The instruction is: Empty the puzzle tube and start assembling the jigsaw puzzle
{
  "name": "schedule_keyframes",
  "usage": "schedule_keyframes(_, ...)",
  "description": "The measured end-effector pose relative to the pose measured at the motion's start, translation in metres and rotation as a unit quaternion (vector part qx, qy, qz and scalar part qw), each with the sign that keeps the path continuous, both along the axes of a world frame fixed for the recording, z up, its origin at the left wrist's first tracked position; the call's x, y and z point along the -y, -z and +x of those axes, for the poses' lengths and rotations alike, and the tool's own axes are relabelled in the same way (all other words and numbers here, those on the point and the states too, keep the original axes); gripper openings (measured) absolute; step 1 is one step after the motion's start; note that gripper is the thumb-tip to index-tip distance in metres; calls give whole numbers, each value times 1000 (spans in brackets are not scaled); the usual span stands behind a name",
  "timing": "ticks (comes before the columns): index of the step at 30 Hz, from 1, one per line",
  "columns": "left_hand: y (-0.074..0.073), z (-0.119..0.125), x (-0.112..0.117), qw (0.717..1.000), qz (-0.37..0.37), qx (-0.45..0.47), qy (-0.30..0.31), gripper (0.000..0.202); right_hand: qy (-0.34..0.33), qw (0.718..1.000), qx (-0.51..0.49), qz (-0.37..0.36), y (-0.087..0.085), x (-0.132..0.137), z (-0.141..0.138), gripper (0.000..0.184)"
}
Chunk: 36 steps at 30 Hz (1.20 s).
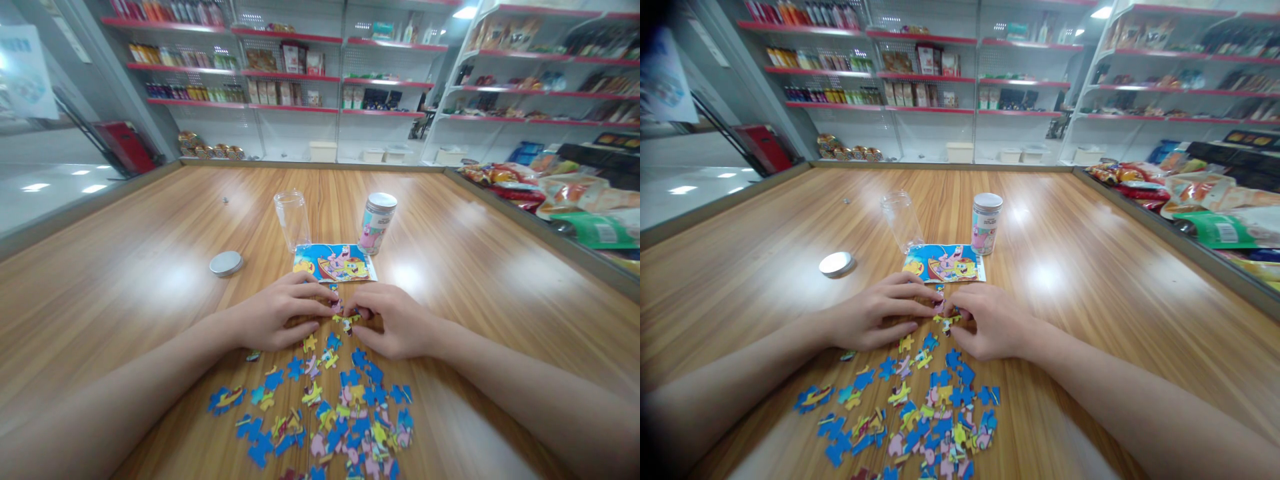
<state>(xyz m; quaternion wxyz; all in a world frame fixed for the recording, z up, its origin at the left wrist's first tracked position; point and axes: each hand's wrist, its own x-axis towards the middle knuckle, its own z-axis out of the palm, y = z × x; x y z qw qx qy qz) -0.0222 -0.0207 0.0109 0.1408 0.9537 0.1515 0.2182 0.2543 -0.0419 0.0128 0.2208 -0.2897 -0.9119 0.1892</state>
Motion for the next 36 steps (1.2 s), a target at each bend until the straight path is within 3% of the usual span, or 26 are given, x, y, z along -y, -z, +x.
schedule_keyframes(7,2,-2,-1,1000,-4,-15,-4,41,15,999,-3,-30,-2,0,-1,38)
schedule_keyframes(36,0,-2,-1,1000,3,-19,5,43,14,1000,7,-16,4,-2,-1,36)
